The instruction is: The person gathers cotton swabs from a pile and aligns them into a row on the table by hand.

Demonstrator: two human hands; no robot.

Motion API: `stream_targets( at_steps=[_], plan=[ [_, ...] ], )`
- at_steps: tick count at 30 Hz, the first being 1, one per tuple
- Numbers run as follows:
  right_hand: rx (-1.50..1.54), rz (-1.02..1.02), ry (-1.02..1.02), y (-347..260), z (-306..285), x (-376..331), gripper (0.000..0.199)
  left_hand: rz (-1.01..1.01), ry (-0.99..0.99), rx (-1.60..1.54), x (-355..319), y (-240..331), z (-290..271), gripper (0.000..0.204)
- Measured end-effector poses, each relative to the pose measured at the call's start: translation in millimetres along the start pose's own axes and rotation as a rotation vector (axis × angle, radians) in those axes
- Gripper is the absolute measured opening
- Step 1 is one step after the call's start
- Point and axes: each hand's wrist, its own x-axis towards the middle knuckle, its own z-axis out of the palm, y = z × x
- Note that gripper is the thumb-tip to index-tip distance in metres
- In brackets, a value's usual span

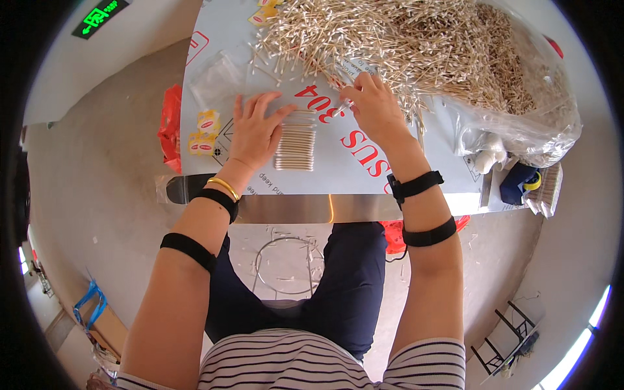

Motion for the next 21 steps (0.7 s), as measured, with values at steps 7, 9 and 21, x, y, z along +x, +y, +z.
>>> stream_targets(
  at_steps=[7,9,21],
  plan=[
    [-0.034,-0.044,0.048,-3,11,13,0.017,0.005,0.012,-0.034,1,-2,2,0.044],
    [-0.025,0.016,0.053,-12,18,22,0.01,-0.021,0.014,-0.049,1,-3,3,0.045],
    [0.263,0.078,0.144,-51,43,39,0.008,-0.013,0.02,0.051,2,0,6,0.048]
  ],
)
